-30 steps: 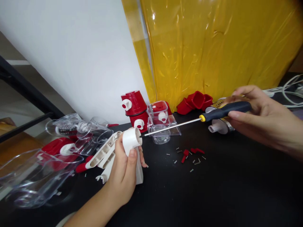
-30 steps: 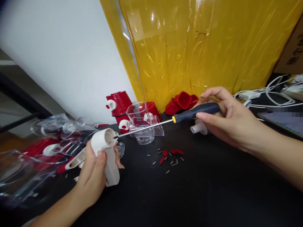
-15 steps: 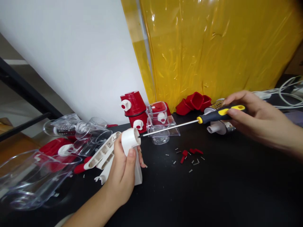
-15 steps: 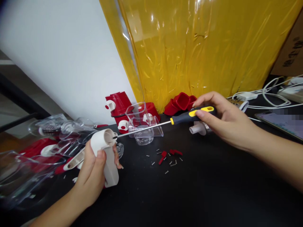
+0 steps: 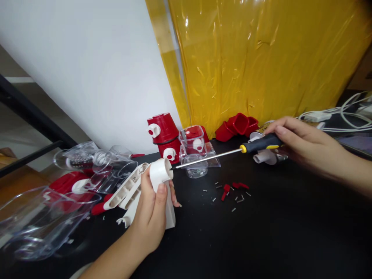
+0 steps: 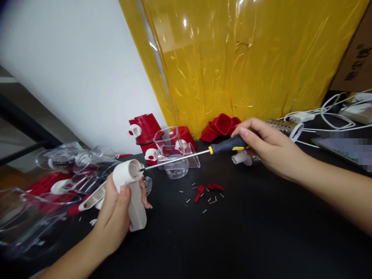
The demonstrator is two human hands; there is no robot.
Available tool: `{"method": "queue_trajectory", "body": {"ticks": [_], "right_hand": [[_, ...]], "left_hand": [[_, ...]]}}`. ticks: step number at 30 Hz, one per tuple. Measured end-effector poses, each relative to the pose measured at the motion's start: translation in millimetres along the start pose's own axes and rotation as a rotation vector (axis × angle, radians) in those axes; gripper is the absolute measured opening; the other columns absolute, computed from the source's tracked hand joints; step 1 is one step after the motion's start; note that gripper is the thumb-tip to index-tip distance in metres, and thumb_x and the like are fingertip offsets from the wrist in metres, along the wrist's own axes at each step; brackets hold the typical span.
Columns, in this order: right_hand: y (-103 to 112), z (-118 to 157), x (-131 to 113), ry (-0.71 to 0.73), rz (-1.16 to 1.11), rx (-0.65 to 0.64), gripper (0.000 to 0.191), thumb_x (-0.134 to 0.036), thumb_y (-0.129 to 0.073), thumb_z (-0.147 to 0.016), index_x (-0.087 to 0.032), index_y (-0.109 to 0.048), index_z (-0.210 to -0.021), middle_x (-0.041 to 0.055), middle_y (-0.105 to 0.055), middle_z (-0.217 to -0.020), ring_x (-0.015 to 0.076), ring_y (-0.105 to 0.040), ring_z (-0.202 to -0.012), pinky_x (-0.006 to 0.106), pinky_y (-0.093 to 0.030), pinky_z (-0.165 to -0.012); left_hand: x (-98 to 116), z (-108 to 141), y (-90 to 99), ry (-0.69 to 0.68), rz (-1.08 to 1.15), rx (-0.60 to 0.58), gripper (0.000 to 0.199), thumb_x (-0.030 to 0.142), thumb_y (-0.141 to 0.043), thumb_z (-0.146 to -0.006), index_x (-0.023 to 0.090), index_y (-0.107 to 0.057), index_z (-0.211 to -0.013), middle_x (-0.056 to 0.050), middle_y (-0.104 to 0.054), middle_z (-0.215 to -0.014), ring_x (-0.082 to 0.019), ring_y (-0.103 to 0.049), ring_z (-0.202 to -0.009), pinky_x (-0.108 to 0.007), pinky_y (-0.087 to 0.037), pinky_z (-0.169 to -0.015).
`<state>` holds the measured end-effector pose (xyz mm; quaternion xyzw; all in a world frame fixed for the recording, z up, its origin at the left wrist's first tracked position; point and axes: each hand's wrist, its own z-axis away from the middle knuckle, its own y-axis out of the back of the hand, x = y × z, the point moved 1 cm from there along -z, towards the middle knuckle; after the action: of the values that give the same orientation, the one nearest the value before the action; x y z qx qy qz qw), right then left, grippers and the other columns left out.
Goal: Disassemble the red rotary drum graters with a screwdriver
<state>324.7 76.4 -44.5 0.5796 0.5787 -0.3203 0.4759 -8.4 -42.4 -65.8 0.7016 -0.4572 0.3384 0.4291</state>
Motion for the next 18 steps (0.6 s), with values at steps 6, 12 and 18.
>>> {"method": "queue_trajectory", "body": {"ticks": [6, 12, 18], "right_hand": [[-2, 5, -12, -0.030, -0.305, 0.007, 0.053, -0.030, -0.090, -0.061, -0.037, -0.058, -0.103, -0.0053, -0.060, -0.092, 0.0089, -0.059, -0.061, 0.019, -0.052, -0.053], [-6, -1, -5, -0.157, -0.245, -0.057, 0.050, -0.070, -0.060, -0.079, -0.023, -0.063, -0.094, 0.0048, -0.067, -0.073, 0.0189, -0.062, -0.055, 0.030, -0.050, -0.046], [-1, -1, 3, -0.043, -0.033, -0.008, 0.034, -0.057, -0.071, -0.082, -0.026, -0.065, -0.094, -0.0015, -0.062, -0.077, 0.0085, -0.053, -0.055, 0.019, -0.044, -0.047]], "left_hand": [[-4, -1, -0.7, -0.012, 0.046, 0.029, 0.028, 0.045, -0.039, -0.103, 0.028, -0.041, -0.125, -0.002, -0.051, -0.097, -0.013, -0.056, -0.068, -0.032, -0.059, -0.061], [3, 1, -1.0, 0.001, 0.011, -0.015, 0.030, 0.047, -0.037, -0.103, 0.027, -0.039, -0.125, -0.003, -0.052, -0.097, -0.014, -0.056, -0.067, -0.034, -0.057, -0.063], [4, 0, 0.0, 0.032, 0.013, 0.008, 0.038, 0.051, -0.039, -0.101, 0.027, -0.037, -0.130, -0.003, -0.054, -0.096, -0.015, -0.057, -0.067, -0.035, -0.058, -0.062]]}}
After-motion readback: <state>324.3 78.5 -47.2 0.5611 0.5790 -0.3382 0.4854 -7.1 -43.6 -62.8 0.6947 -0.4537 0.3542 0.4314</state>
